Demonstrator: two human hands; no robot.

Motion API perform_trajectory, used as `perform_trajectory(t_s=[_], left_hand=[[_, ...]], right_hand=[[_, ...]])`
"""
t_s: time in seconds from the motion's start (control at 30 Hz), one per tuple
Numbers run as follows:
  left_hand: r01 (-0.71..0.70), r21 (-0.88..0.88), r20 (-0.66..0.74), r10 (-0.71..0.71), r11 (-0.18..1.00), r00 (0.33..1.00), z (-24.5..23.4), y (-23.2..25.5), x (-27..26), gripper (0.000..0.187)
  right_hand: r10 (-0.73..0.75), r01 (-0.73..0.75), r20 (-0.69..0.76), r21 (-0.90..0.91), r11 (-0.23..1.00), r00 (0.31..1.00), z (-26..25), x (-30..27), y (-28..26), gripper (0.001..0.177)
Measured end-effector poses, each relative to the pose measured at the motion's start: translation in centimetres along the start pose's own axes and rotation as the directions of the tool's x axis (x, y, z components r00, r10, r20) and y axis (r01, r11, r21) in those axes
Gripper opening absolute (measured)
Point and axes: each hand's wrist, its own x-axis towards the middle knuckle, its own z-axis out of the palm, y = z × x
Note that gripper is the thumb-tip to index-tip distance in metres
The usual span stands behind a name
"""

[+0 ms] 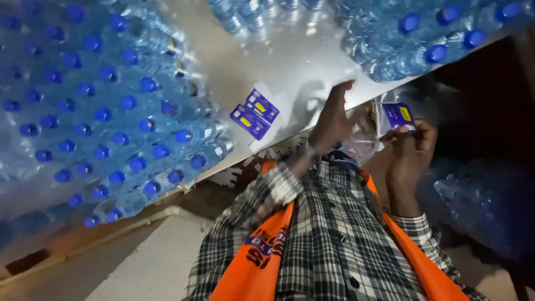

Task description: Manually peeling adhesive labels and applying them to plastic water bottles at a workstation.

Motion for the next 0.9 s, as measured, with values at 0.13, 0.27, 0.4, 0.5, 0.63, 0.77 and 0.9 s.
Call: perform_trajectory(t_s=[0.13,0.27,0.4,0.5,0.63,0.77,0.9], left_hand=[[-0.008,0.258,0.070,-0.011,0.966,0.997,5.8,-7.0,10.3,0.079],[-0.019,0.516,0.054,-0.010,0.856,0.999,7.4,-6.7,14.2,0.080],[0.295,0.372,0.118,-0.360,0.880,0.925,1.6,-0.3,12.5,0.058],[0.543,0.309,0.130,-0.600,0.781,0.789,-1.9,-5.9,9.1,0.081],[0.570,0.321,0.034,-0.611,0.757,0.791,-5.9,-6.7,6.5,0.080],[0.630,0.026,0.008,-0.630,0.776,0.776,-8.2,-5.3,3.7,0.060],[0.595,-0.264,-0.074,-0.631,0.759,0.772,-7.9,-4.3,-0.9,0.046]], right_hand=[[0.126,-0.130,-0.052,-0.101,0.986,0.991,0.3,0.6,-2.6,0.016],[0.160,-0.143,0.064,-0.215,0.966,0.985,0.8,1.7,-2.1,0.026],[0.138,-0.065,0.254,-0.278,0.958,0.957,1.3,3.1,-0.5,0.017],[0.182,-0.052,0.394,-0.319,0.946,0.901,2.8,4.3,0.1,0.014],[0.286,-0.157,0.391,-0.330,0.931,0.875,3.9,3.5,6.8,0.022],[0.424,-0.278,0.481,-0.347,0.896,0.767,4.6,3.1,10.1,0.020],[0.495,-0.329,0.460,-0.396,0.857,0.737,6.5,3.6,7.5,0.022]])
